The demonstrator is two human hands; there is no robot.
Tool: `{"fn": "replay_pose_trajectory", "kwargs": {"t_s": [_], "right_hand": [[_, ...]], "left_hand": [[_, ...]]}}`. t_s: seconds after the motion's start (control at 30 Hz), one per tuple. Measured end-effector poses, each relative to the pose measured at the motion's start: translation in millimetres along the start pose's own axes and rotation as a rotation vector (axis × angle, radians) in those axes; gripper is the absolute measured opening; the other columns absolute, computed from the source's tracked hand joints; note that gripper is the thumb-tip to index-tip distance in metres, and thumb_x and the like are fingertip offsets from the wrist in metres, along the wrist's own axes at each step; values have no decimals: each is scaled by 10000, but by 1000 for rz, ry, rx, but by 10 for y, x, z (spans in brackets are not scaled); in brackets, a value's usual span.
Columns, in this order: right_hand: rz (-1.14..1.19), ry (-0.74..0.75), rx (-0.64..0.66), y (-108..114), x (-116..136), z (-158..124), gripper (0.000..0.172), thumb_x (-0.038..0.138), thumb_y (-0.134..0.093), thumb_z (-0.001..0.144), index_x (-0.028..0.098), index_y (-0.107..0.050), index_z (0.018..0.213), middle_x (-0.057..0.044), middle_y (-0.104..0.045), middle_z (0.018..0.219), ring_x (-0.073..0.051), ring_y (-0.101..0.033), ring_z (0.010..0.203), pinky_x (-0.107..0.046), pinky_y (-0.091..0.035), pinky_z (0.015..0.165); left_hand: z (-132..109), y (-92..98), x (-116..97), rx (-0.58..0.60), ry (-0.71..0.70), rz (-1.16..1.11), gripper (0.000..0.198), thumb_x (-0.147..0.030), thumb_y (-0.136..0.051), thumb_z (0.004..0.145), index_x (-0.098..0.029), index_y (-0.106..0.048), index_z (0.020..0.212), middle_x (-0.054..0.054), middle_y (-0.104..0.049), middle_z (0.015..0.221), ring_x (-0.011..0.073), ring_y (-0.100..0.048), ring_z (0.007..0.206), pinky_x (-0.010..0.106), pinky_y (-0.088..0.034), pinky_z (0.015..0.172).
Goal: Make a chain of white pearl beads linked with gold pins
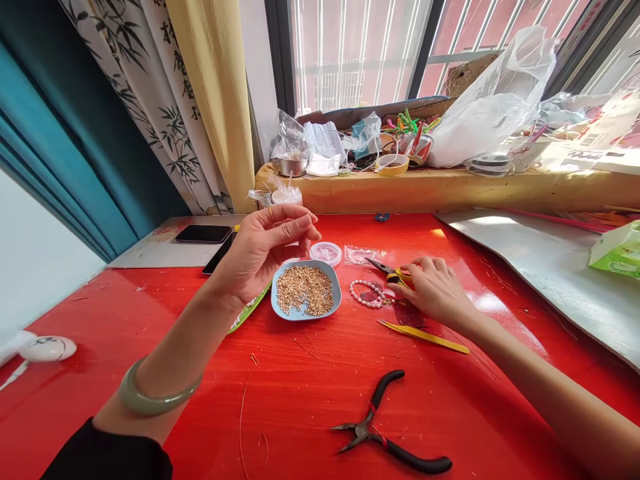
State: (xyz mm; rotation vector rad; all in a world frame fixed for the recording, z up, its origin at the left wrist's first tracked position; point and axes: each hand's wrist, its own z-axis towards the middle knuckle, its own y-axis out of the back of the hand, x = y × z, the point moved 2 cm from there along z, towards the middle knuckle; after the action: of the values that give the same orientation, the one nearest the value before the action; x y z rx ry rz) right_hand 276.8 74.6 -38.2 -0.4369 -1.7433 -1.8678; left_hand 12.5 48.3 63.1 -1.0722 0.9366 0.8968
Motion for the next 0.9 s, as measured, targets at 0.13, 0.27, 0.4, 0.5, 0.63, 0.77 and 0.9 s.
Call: {"fn": "replay_pose_trajectory", "kwargs": {"t_s": [0.13,0.27,0.4,0.5,0.63,0.77,0.9], "right_hand": [[300,150,145,-20,535,-182,349,385,-495,873,235,-541,1185,-111,-502,1276,-276,-439,1174,-473,-357,957],[631,249,457,-131,949,-355,329,439,-450,880,223,-645,1033,-47,-660,1004,-195,-566,1021,-380,-405,922],[907,171,569,-242,958,-350,266,376,-543,835,139,-640,910,-6,-598,670,-127,-594,670,-313,-475,735],[1073,75,596,-270,891,-306,284,344,-587,808,126,-608,988,19,-536,653,-81,-545,573,-250,-465,618],[1199,-10,644,-262,891,-300,356,297,-665,745,117,-602,1045,-43,-592,802,-94,-565,661,-233,-450,615],[1248,-51,652,-261,926,-327,322,283,-663,744,104,-634,1010,5,-517,670,-32,-392,490,-161,-291,416],[1232,-69,611,-265,926,-341,230,285,-579,818,105,-635,951,84,-292,522,-34,-170,432,-170,-134,370]], "left_hand": [[-3,-10,5,-21,30,-61,86,-111,-663,699,-176,-690,648,-19,-662,573,46,-587,507,115,-468,477],[41,41,35,-130,15,-116,81,-108,-664,700,-181,-695,682,-16,-698,631,43,-616,534,101,-487,511],[125,169,67,-272,-90,-175,75,-74,-662,692,-142,-688,673,17,-710,655,53,-630,560,106,-503,548],[182,283,95,-364,-165,-197,62,-58,-670,680,-116,-687,663,43,-712,667,61,-628,560,113,-509,557],[241,409,118,-430,-206,-226,91,-54,-655,692,-129,-686,650,29,-703,659,56,-616,551,111,-501,543],[282,509,124,-477,-221,-238,121,-52,-645,701,-147,-683,637,5,-681,625,48,-605,548,110,-491,542],[303,567,131,-501,-232,-234,137,-47,-636,708,-153,-680,633,1,-666,632,45,-595,559,118,-489,568]]}}
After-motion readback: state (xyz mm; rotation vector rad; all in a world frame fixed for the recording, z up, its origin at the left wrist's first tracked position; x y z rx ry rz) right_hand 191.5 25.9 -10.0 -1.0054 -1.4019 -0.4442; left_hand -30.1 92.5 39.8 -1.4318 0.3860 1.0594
